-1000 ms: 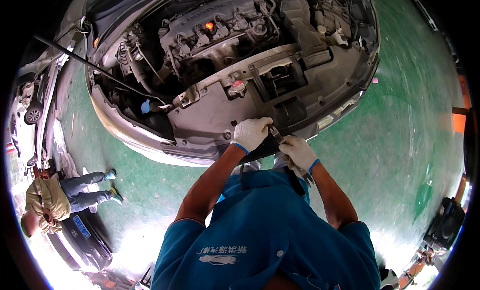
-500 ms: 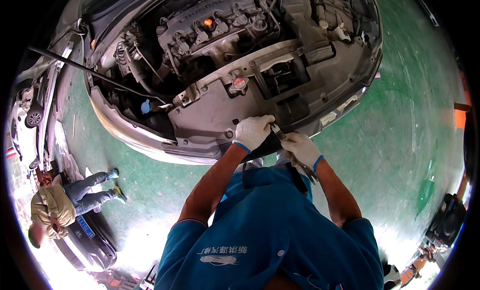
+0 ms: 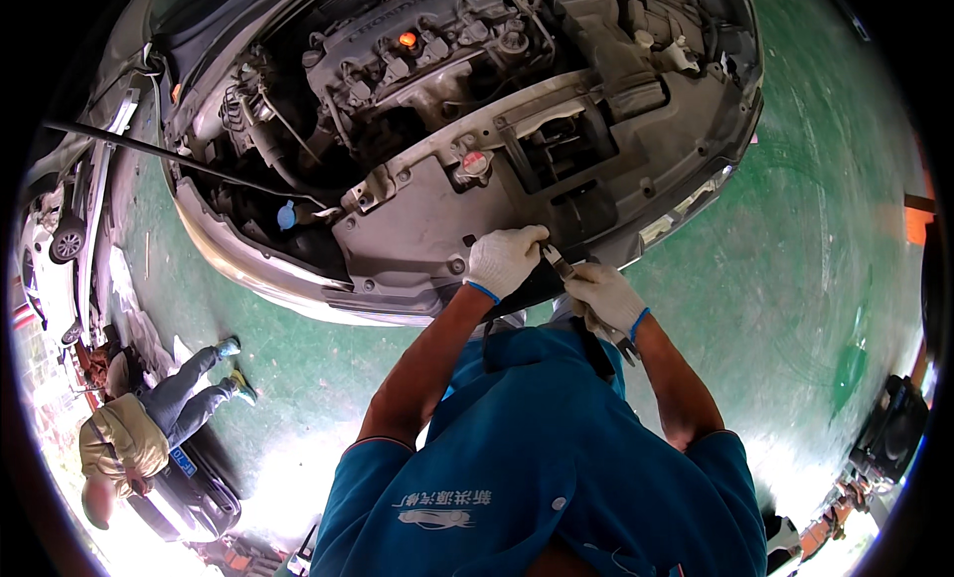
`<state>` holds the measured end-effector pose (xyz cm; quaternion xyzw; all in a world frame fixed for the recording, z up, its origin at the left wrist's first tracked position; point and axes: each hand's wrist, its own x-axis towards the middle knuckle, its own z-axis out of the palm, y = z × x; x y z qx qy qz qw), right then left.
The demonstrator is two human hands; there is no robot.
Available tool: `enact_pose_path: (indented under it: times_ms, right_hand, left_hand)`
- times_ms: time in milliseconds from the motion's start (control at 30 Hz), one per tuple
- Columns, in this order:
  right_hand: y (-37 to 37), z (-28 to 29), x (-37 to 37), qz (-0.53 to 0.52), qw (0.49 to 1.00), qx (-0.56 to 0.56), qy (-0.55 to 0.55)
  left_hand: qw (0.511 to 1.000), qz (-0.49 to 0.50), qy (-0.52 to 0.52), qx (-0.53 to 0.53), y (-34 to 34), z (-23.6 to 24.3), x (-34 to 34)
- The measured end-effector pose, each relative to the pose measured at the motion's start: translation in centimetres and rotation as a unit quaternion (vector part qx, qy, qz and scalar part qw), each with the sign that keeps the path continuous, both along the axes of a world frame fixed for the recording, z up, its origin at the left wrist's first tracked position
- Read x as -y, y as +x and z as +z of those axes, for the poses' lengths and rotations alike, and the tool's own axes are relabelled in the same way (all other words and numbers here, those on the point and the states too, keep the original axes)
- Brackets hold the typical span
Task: The person retrieves a screwdriver from a tool chest and walks to a white car with an open hood. They use the screwdriver to remove fasteners from the front bumper area and then use a wrench to loosen bolts on the engine bay components.
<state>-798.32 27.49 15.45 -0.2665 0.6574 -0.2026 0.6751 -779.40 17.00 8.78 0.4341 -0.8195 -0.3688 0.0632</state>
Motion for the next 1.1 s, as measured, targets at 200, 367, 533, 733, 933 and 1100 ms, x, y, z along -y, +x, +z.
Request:
enact_pose_path:
  times_ms: [200,367,533,733,933,1100]
  right_hand:
    - [0.0,0.1,0.2,0.005,1.0,0.002,-0.002]
    - [-0.5,-0.5,1.6,0.023,1.0,0.007,0.015]
    - [0.3,0.7,2.3,0.046,0.998,-0.04,0.004]
    - [-0.1,-1.7,-0.4,0.01,0.998,-0.035,-0.049]
    - [0.7,-0.9,0.7,-0.022,1.0,-0.001,-0.017]
    - [0.2,-4.7,-1.5,0.022,0.988,-0.068,-0.134]
  left_hand:
    - [1.0,0.003,0.011,0.006,0.0,0.3,0.0]
    - [1.0,-0.004,0.016,0.022,-0.2,0.5,0.1]
    - [0.999,-0.012,0.022,0.024,-0.2,0.7,0.2]
    - [1.0,-0.015,0.014,0.007,-0.1,0.6,0.3]
    - [1.0,0.001,0.016,0.01,-0.5,1.4,0.0]
    - [1.0,0.012,-0.009,0.012,-0.7,1.2,-0.6]
